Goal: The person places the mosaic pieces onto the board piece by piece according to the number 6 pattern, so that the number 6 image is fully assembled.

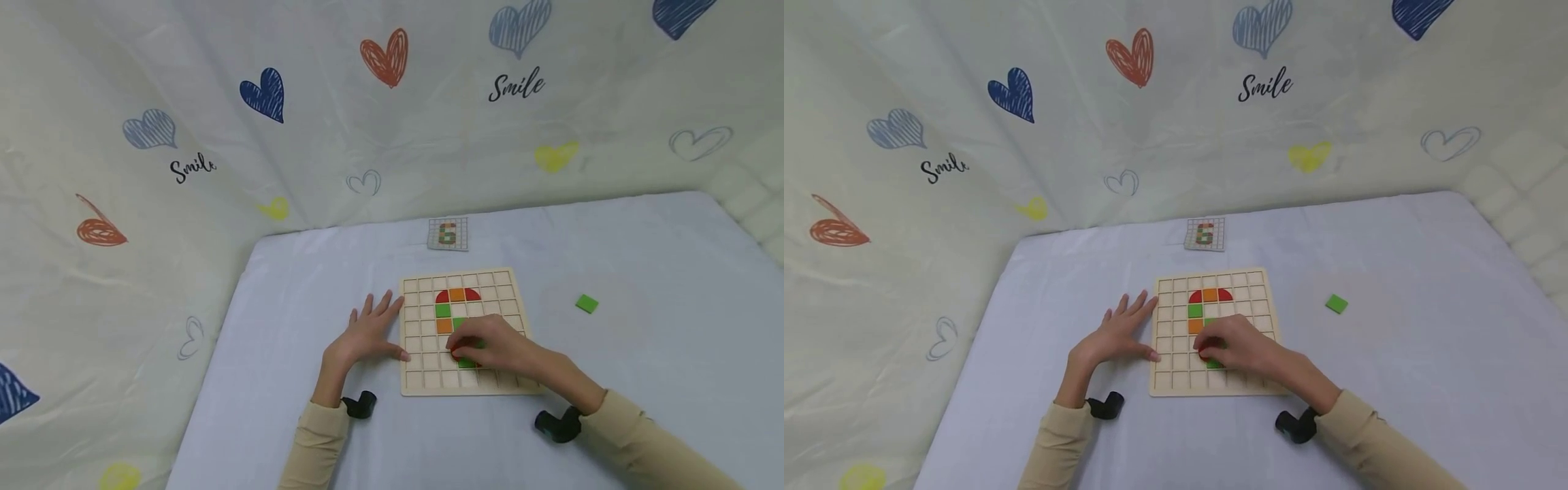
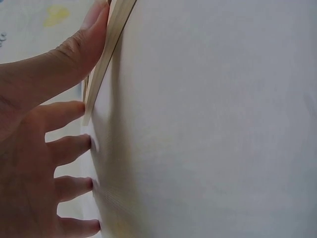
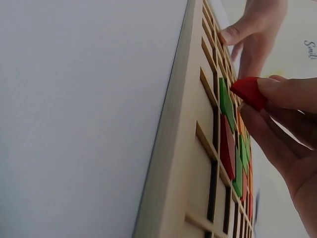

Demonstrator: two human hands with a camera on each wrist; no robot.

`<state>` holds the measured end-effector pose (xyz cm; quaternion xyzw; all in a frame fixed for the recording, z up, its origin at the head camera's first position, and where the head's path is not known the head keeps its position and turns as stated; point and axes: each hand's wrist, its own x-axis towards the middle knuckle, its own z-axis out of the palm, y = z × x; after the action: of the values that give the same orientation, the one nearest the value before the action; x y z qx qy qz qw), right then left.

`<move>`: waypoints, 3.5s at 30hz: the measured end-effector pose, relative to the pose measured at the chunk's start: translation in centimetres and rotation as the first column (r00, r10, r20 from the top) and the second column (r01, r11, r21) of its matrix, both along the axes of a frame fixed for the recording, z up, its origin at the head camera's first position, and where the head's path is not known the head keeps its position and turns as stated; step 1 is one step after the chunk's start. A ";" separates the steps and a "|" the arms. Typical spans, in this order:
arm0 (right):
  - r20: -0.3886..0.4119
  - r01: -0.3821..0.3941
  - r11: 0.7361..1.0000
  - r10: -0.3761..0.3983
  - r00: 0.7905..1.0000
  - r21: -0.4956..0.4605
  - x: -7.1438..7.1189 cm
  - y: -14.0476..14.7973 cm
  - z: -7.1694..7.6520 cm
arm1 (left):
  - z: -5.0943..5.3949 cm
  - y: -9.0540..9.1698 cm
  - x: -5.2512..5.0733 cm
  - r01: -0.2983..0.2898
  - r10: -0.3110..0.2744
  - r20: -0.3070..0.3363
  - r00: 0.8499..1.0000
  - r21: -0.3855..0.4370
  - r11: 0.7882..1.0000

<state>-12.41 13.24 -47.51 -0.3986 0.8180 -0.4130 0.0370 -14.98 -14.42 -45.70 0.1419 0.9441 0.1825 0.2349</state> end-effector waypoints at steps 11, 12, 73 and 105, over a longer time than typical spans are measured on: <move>-0.014 -0.018 0.992 0.020 1.000 0.128 -0.5 -1.3 0.1 | -0.1 -0.1 -0.1 0.009 -0.009 -0.009 1.000 0.006 1.000; -0.018 -0.018 0.991 0.021 1.000 0.136 -0.5 -1.3 0.0 | -0.1 -0.1 -0.1 0.009 -0.009 -0.009 1.000 0.006 1.000; -0.096 0.035 0.983 -0.017 0.995 0.182 0.0 -0.5 -0.6 | 0.0 -0.2 0.2 0.006 -0.006 -0.003 1.000 0.011 1.000; -0.209 0.609 0.786 -0.581 0.787 0.110 0.2 13.8 -1.2 | -0.2 0.0 0.1 -0.003 0.003 -0.016 1.000 0.008 1.000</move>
<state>-12.20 27.00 -48.75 -0.1476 0.9344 -0.2975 -0.1286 -14.90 -14.43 -45.90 0.1429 0.9455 0.1855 0.2264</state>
